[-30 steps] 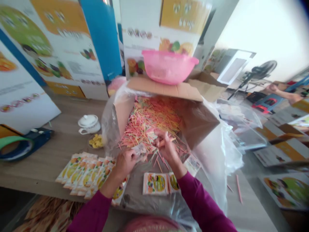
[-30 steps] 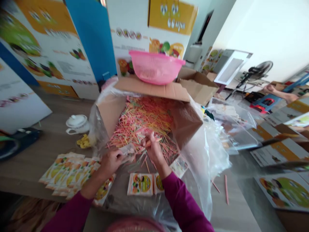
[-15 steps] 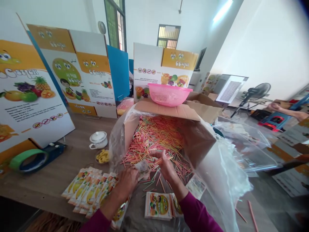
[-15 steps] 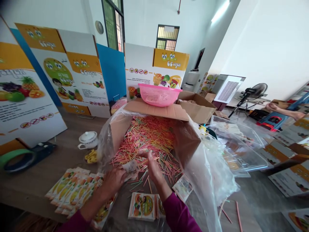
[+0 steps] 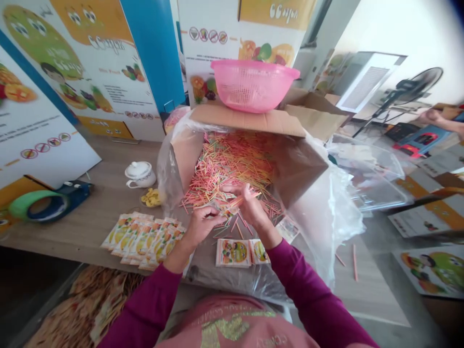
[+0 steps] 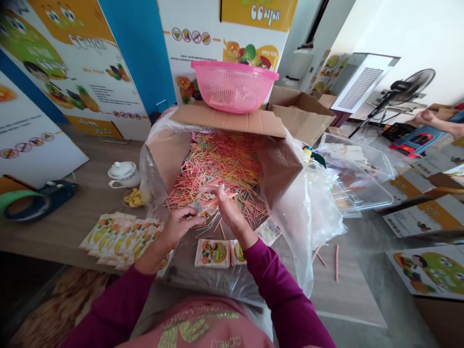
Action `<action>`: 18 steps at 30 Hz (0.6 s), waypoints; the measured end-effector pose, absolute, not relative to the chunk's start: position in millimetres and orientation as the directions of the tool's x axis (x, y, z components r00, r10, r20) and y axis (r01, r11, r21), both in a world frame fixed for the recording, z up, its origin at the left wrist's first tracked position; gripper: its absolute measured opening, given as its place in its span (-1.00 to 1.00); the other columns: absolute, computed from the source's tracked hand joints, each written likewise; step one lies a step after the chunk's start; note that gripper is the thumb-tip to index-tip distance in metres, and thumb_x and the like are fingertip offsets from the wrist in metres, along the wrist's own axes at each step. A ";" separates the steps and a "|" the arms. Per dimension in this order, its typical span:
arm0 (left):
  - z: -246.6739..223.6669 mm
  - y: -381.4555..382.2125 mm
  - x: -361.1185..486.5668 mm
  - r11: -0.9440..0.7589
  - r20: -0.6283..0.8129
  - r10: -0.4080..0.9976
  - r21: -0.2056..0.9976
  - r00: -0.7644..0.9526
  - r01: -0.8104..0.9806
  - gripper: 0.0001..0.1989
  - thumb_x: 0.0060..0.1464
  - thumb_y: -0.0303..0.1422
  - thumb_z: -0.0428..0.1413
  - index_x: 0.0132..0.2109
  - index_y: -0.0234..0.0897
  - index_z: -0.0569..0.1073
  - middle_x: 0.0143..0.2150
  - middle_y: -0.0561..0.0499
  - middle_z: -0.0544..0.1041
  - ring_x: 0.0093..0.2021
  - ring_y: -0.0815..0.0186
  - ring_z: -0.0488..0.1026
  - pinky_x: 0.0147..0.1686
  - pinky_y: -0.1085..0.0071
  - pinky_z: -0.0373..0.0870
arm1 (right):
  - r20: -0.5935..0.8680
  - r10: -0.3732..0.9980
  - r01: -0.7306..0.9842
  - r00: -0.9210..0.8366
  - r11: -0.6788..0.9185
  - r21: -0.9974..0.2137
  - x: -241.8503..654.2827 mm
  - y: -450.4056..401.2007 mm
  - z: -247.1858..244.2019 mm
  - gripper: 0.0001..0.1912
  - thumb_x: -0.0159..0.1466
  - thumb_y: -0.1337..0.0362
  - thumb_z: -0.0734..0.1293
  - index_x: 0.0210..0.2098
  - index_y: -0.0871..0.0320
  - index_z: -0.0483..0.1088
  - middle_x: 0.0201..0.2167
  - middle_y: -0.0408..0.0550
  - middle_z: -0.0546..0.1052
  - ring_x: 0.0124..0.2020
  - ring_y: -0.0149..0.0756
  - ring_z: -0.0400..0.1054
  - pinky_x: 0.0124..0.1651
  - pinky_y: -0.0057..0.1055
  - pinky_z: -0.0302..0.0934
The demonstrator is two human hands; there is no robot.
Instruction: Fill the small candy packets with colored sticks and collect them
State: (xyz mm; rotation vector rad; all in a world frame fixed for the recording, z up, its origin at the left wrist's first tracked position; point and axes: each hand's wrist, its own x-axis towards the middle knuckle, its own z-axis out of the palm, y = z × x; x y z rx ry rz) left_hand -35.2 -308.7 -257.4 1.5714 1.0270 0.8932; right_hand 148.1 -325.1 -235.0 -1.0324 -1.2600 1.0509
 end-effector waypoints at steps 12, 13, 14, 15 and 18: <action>-277.6 -309.8 -27.0 -0.144 0.143 0.954 0.989 0.265 -0.016 -0.75 -0.21 -0.17 0.42 -0.49 -0.23 0.61 -0.53 0.09 0.57 -0.48 0.33 0.49 -0.44 0.42 0.48 | 0.269 0.961 0.042 -0.066 0.272 -0.962 147.8 -334.9 -238.1 -0.25 0.41 -0.37 0.09 -0.08 0.05 0.65 -0.01 -0.01 0.65 0.14 -0.12 0.46 0.33 -0.14 0.22; -278.1 -309.4 -27.2 -0.144 0.144 0.954 0.989 0.263 -0.019 -0.76 -0.20 -0.18 0.42 -0.49 -0.22 0.61 -0.52 0.09 0.58 -0.48 0.33 0.50 -0.44 0.42 0.48 | 0.285 0.956 0.085 -0.066 0.290 -0.953 148.0 -335.9 -234.7 -0.25 0.42 -0.36 0.08 -0.08 0.04 0.65 0.01 -0.01 0.65 0.16 -0.12 0.45 0.31 -0.15 0.24; -278.9 -309.1 -27.7 -0.142 0.142 0.956 0.990 0.257 -0.022 -0.77 -0.20 -0.19 0.42 -0.49 -0.22 0.62 -0.52 0.10 0.58 -0.48 0.34 0.50 -0.44 0.43 0.48 | 0.304 0.951 0.111 -0.050 0.308 -0.945 148.7 -336.3 -231.7 -0.25 0.43 -0.35 0.06 -0.07 0.03 0.64 0.03 -0.01 0.64 0.17 -0.12 0.44 0.29 -0.15 0.25; -280.0 -309.0 -28.4 -0.137 0.139 0.958 0.990 0.251 -0.026 -0.78 -0.20 -0.20 0.42 -0.49 -0.23 0.62 -0.52 0.10 0.58 -0.49 0.34 0.50 -0.44 0.43 0.48 | 0.319 0.947 0.124 -0.025 0.320 -0.939 149.7 -336.1 -229.0 -0.24 0.44 -0.35 0.02 -0.05 0.02 0.64 0.05 -0.02 0.63 0.19 -0.12 0.43 0.29 -0.14 0.25; -284.0 -309.0 -32.0 -0.131 0.140 0.964 0.990 0.224 -0.052 -0.78 -0.20 -0.21 0.42 -0.48 -0.23 0.61 -0.54 0.10 0.57 -0.50 0.34 0.51 -0.44 0.44 0.48 | 0.325 0.945 0.148 0.031 0.317 -0.937 153.4 -333.8 -222.5 -0.16 0.45 -0.35 -0.10 -0.01 -0.02 0.62 0.09 -0.03 0.61 0.25 -0.13 0.40 0.30 -0.13 0.25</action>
